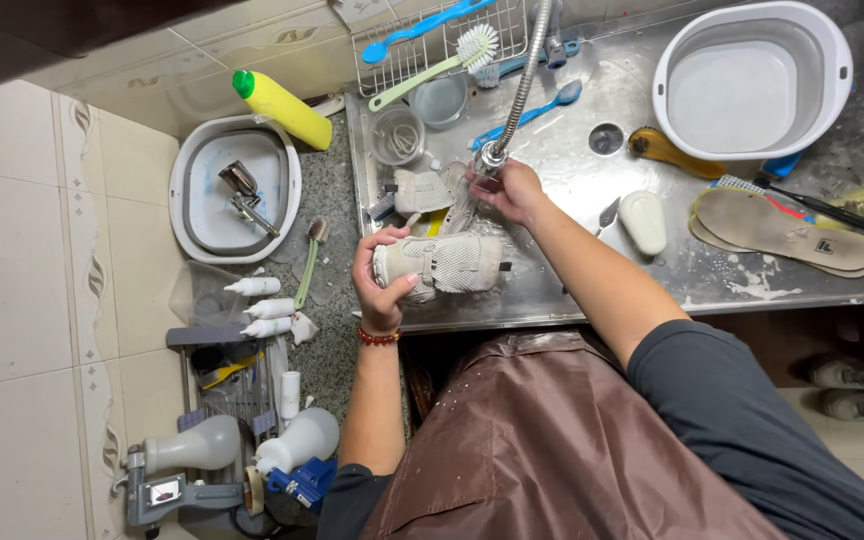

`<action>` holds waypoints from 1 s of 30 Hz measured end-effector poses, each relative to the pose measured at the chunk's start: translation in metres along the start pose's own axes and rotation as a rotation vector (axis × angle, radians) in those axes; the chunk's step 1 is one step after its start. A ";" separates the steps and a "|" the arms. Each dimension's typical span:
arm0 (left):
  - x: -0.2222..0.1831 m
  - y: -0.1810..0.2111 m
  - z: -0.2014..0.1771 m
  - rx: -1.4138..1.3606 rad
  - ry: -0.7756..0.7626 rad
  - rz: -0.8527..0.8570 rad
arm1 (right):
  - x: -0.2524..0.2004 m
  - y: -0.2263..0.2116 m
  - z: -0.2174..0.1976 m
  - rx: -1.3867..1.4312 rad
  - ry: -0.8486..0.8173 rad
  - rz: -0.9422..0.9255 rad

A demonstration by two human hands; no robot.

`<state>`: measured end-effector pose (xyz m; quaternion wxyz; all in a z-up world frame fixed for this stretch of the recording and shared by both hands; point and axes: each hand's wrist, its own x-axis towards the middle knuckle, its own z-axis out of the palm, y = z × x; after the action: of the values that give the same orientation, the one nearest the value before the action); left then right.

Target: Washing a white sneaker in a sink using a brush and water.

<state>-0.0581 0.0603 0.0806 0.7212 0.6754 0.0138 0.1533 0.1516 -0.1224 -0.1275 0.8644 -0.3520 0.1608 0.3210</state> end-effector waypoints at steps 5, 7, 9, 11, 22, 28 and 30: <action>-0.002 -0.004 -0.001 -0.048 0.039 -0.043 | -0.045 -0.041 0.014 0.326 -0.083 0.135; -0.006 -0.010 0.001 -0.037 0.054 -0.071 | -0.036 -0.031 -0.025 0.399 -0.116 0.149; 0.001 -0.023 0.007 -0.044 0.083 -0.063 | -0.024 -0.028 -0.072 0.426 -0.224 0.070; 0.007 -0.032 0.018 -0.066 0.084 -0.058 | -0.050 -0.048 -0.065 0.344 -0.162 0.022; 0.046 -0.129 0.077 -0.577 0.239 -0.336 | -0.154 -0.138 0.018 -0.877 -0.101 -0.338; 0.054 -0.131 0.098 -0.585 0.293 -0.458 | -0.148 -0.141 0.039 -1.049 -0.206 -0.316; 0.053 -0.142 0.097 -0.532 0.200 -0.371 | -0.140 -0.145 0.029 -1.063 -0.284 -0.358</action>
<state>0.0432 -0.0272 -0.0395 0.8829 0.4309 0.1668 0.0833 0.1463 -0.2430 0.0369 0.6228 -0.7130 -0.2024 0.2505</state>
